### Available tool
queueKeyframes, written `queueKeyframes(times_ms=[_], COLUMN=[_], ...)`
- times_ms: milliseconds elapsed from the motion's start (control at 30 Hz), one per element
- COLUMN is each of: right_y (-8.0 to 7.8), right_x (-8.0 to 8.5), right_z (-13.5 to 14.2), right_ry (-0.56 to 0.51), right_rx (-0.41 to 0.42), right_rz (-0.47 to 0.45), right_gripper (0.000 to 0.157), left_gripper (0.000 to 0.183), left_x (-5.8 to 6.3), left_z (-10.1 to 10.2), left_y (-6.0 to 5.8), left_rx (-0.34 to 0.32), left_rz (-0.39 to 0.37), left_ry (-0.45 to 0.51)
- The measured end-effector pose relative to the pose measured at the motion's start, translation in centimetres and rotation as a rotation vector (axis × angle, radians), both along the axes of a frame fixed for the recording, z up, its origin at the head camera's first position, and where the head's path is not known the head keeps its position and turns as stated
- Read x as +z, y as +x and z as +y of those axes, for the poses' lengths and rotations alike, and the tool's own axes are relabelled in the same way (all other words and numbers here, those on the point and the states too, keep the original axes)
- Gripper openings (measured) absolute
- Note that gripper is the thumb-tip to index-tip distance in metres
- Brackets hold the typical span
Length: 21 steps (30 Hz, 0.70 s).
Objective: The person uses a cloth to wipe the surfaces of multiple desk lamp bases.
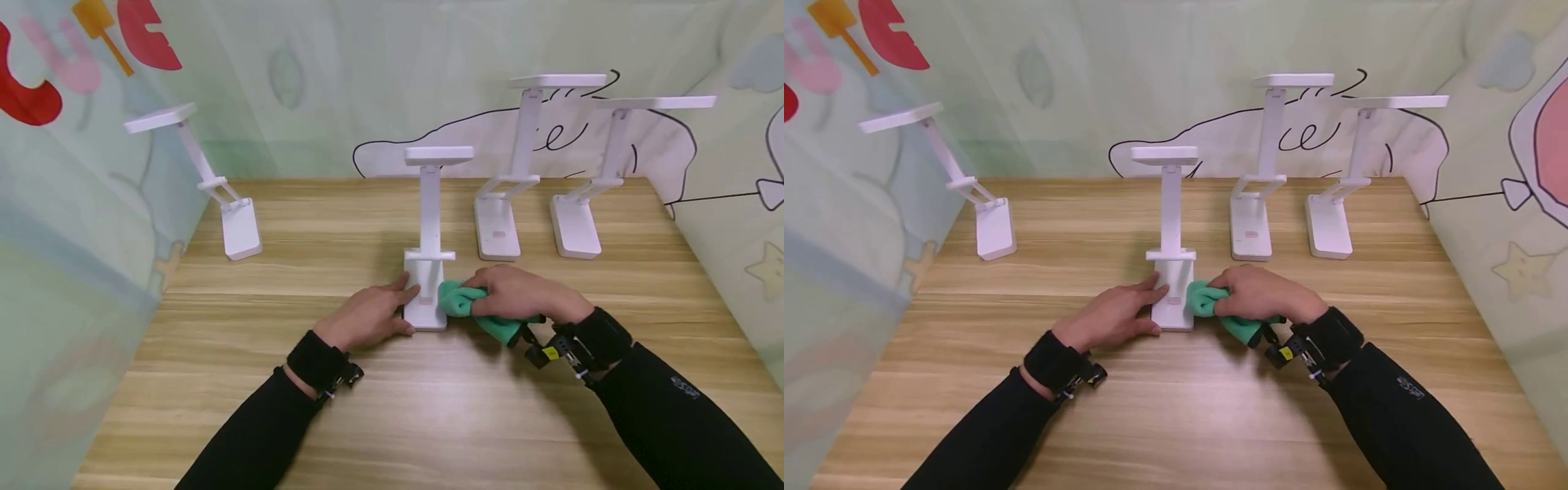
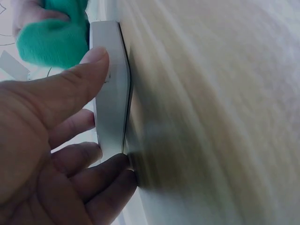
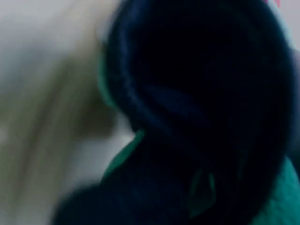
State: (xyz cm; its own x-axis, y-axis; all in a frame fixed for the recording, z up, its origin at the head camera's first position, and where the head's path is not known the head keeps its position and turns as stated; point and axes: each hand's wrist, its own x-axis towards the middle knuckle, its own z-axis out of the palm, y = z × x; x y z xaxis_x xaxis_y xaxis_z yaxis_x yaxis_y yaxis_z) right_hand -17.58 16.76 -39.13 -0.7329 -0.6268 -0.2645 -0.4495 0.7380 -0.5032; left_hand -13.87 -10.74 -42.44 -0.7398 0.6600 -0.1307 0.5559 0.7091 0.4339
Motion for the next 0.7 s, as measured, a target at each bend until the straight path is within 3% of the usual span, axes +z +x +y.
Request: queueKeyframes(times_ms=[100, 200, 367, 500, 700], right_y=[-0.7, -1.5, -1.8, -0.8, 3.0], right_x=[0.2, -0.6, -2.5, -2.7, -2.1], right_z=[0.1, -1.1, -3.1, -3.7, -3.6], right_ry=[-0.005, -0.085, -0.170, -0.186, -0.035], right_rx=[-0.178, -0.335, -0.455, -0.445, -0.252], right_rz=[0.021, 0.024, -0.067, -0.099, 0.030], right_gripper=[0.023, 0.034, 0.033, 0.025, 0.018], left_gripper=[0.075, 0.075, 0.074, 0.074, 0.073], left_x=[0.1, 0.1, 0.1, 0.2, 0.3], left_z=[0.1, 0.1, 0.3, 0.2, 0.1], left_y=[0.0, 0.0, 0.0, 0.0, 0.0], left_rx=[0.002, 0.004, -0.004, 0.003, 0.004], left_rz=[0.001, -0.010, -0.019, -0.011, 0.004], left_ry=[-0.010, -0.009, 0.003, -0.003, 0.002])
